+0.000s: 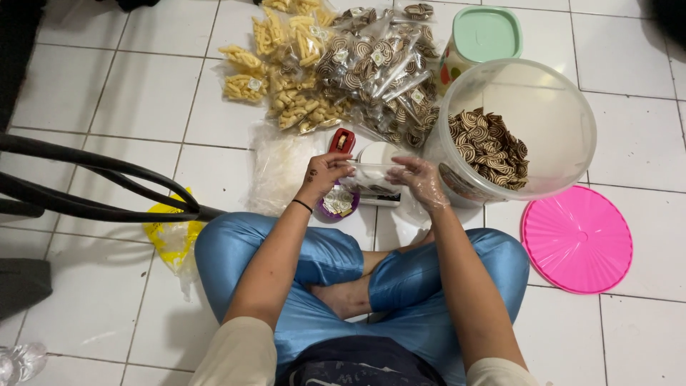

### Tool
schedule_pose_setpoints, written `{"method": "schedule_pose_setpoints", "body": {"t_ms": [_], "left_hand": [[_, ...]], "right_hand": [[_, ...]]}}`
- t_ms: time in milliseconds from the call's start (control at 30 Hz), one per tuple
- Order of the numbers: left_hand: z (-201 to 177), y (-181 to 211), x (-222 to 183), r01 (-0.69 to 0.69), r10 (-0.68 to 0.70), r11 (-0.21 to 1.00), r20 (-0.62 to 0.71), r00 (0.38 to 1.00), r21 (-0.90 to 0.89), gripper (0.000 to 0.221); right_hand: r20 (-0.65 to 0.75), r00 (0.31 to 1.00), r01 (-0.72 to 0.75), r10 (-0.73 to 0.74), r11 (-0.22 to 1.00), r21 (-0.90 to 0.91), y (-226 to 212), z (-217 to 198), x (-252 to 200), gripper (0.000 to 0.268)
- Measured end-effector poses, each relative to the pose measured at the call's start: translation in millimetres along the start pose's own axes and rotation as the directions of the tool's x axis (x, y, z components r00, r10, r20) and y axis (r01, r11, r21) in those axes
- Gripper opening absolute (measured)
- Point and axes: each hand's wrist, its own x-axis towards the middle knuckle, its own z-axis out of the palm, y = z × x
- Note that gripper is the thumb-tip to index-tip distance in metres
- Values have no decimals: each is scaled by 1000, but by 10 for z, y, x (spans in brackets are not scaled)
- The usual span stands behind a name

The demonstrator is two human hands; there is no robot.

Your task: Packing cookies from a large container into small plastic bags and weighing them on a digital scale.

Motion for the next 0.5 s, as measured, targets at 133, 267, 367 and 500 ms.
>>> {"method": "schedule_pose_setpoints", "body": {"t_ms": [133, 267, 367, 500], "left_hand": [[-45, -103, 52, 27, -26, 999, -22, 999, 37, 19], [-72, -155, 99, 27, -28, 998, -14, 1000, -49, 19], [-77, -170, 131, 8, -8, 998, -15, 1000, -58, 19], [-41, 19, 52, -7, 7, 1000, -1, 1000, -18, 23]], "right_hand": [[-29, 999, -41, 38, 996, -85, 134, -65, 46, 23], [-2, 999, -42, 42, 999, 23, 74, -30, 22, 23], [18, 999, -32, 31, 998, 60, 45, -34, 3, 23], [25, 1000, -2, 0, 998, 68, 28, -35, 2, 22]]}}
